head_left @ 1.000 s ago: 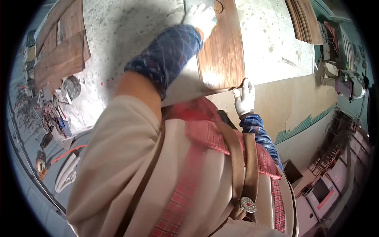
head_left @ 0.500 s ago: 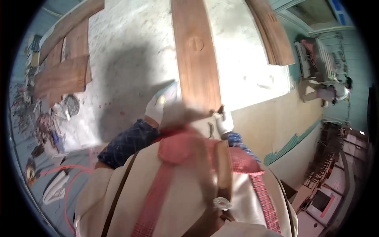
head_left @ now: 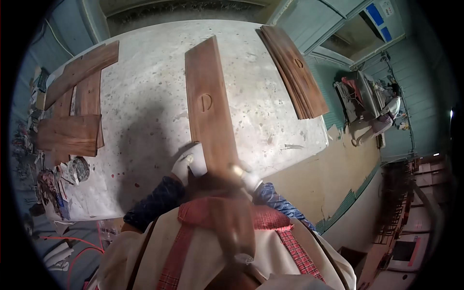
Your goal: The person sands wooden panels using a sanding sponge, cleans out the circular opening of a panel using a metal rod, rearranges the panels, and wipes down the surfaces and cutouts with a cloth.
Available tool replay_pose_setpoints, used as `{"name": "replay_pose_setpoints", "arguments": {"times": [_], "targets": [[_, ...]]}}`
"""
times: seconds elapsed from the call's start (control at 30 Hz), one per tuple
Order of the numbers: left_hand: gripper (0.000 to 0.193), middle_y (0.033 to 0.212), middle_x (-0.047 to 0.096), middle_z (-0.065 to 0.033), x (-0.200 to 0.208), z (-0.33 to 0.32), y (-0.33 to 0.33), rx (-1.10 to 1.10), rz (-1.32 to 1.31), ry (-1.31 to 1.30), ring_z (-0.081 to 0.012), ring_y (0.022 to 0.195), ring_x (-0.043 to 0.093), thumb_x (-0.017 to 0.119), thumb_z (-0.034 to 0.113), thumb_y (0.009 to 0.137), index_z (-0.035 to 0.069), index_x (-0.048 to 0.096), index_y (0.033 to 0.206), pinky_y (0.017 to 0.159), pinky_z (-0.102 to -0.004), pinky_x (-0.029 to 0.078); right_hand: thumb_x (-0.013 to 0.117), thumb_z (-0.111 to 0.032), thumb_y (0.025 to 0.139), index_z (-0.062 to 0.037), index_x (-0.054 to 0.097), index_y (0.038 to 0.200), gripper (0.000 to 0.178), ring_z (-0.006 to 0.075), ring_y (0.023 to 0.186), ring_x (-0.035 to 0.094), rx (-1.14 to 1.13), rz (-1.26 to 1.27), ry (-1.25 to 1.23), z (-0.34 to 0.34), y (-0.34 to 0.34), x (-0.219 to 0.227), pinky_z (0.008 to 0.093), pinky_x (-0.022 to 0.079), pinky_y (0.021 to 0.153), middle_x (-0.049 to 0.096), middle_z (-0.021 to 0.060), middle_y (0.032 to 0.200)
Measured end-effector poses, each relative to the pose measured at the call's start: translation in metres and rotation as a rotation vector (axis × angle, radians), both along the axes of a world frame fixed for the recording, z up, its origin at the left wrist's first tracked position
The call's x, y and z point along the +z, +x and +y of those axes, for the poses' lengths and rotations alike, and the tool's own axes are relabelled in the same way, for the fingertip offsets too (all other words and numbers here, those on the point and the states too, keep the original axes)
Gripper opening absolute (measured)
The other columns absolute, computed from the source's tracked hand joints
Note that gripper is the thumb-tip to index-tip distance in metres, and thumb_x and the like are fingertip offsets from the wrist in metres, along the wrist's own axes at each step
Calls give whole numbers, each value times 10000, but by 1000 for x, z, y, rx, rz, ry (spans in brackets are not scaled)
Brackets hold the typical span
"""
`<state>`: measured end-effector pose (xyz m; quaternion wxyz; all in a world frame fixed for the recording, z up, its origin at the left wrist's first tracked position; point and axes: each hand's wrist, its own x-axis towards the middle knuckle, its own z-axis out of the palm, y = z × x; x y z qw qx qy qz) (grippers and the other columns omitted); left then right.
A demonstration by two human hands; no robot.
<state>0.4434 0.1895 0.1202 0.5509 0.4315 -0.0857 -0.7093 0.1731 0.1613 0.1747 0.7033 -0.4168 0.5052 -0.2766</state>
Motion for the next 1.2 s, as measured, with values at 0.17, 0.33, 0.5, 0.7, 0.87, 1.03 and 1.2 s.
{"name": "replay_pose_setpoints", "arguments": {"times": [0.17, 0.33, 0.5, 0.7, 0.87, 1.03, 1.2], "targets": [[364, 1227, 647, -90, -23, -38, -17, 132, 28, -11, -236, 1090, 633, 534, 114, 995, 15, 551, 1345, 964, -380, 527, 668, -222, 963, -49, 469, 1452, 556, 189, 1110, 613, 204, 107, -67, -50, -12, 22, 311, 521, 925, 639, 120, 1249], [427, 1281, 622, -83, 35, -64, -75, 175, -115, 122, -247, 1153, 601, 581, 204, 1001, 81, 517, 1405, 1004, -421, 507, 736, -262, 887, -17, 334, 1524, 792, 315, 1332, 498, 292, 405, -447, -113, -66, -2, 397, 384, 1128, 523, 214, 1438], [510, 1340, 599, -79, 53, -113, -152, 269, -115, 15, -273, 1193, 583, 591, 287, 1006, 95, 470, 1462, 1042, -428, 477, 725, -237, 878, -12, 371, 1501, 751, 290, 1305, 512, 253, 72, -462, -168, -131, 12, 380, 398, 1103, 556, 194, 1386], [466, 1352, 582, -83, 65, -202, -254, 99, -210, -255, -220, 1230, 553, 533, 187, 1030, 77, 452, 1475, 1025, -377, 480, 699, -70, 896, 25, 420, 1475, 650, 257, 1297, 519, 230, 242, -509, -237, -248, 86, 352, 384, 1112, 558, 179, 1405], [413, 1263, 608, -89, 95, -312, -328, -6, -260, -249, -205, 1112, 590, 551, 182, 1008, 35, 519, 1393, 935, -364, 512, 762, -246, 893, 76, 432, 1451, 724, 265, 1332, 492, 88, 160, -543, -336, -339, 54, 355, 348, 1138, 550, 199, 1417], [354, 1149, 657, -79, 150, -357, -371, -168, -279, -304, -185, 1033, 617, 593, 107, 963, 12, 581, 1304, 935, -355, 508, 753, -232, 898, 59, 402, 1477, 737, 275, 1345, 493, 125, 275, -537, -445, -425, 43, 357, 359, 1138, 541, 215, 1431], [407, 1231, 656, -137, 108, -303, -344, -389, -448, -558, -196, 1131, 600, 593, 181, 983, 27, 559, 1358, 921, -364, 522, 538, -577, 952, -54, 317, 1548, 823, 418, 1461, 287, 263, 1087, -572, -467, -447, -8, 438, 218, 1219, 296, 265, 1585]]}}
